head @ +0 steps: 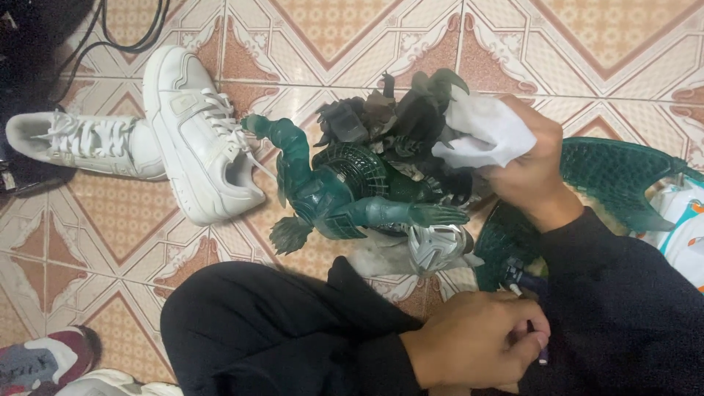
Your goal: The person sits on the floor and wipes a green dragon statue with a white wipe. They rotate the statue to clean different sides, including the wings and base, using the wipe throughout the clip.
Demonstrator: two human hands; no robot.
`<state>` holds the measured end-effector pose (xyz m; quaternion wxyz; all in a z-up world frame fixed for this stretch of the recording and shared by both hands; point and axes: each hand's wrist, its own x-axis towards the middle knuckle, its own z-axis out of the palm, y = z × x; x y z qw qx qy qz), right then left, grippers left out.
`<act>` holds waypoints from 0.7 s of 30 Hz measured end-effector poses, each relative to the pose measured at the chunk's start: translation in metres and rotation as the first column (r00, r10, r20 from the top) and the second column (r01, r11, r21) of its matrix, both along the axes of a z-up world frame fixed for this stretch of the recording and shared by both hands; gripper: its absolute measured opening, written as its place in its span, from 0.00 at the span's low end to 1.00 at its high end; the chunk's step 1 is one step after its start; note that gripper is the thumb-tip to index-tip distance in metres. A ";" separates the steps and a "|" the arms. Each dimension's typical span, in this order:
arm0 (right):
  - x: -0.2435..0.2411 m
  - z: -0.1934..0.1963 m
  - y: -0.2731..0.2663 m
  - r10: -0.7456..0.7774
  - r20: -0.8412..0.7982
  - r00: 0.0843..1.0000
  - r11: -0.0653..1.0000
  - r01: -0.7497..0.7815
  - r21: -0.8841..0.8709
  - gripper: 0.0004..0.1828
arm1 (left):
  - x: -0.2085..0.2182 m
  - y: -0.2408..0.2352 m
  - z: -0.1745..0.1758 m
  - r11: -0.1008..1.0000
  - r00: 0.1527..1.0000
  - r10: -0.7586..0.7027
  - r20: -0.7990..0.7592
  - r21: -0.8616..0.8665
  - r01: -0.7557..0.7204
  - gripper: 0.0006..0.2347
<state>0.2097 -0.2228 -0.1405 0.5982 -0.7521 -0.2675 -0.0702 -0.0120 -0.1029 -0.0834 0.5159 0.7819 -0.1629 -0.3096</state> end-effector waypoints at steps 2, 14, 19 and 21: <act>0.004 0.007 -0.002 0.036 0.079 0.996 0.999 -0.034 -0.031 0.27 | 0.004 0.002 0.006 1.000 0.999 -0.012 -0.040 0.014 0.012 0.09; 0.010 0.039 -0.019 0.163 0.189 0.968 0.977 -0.131 -0.169 0.16 | -0.001 -0.002 0.000 1.000 1.000 0.005 0.015 0.007 -0.005 0.08; 0.018 -0.002 -0.060 0.197 -0.162 0.967 0.976 -0.178 0.122 0.25 | 0.002 -0.001 0.004 0.999 0.999 -0.034 -0.018 0.042 0.035 0.09; 0.027 0.008 -0.061 0.188 -0.270 0.944 0.950 -0.104 0.295 0.27 | 0.002 -0.002 0.005 0.992 0.997 -0.053 -0.048 0.116 0.058 0.09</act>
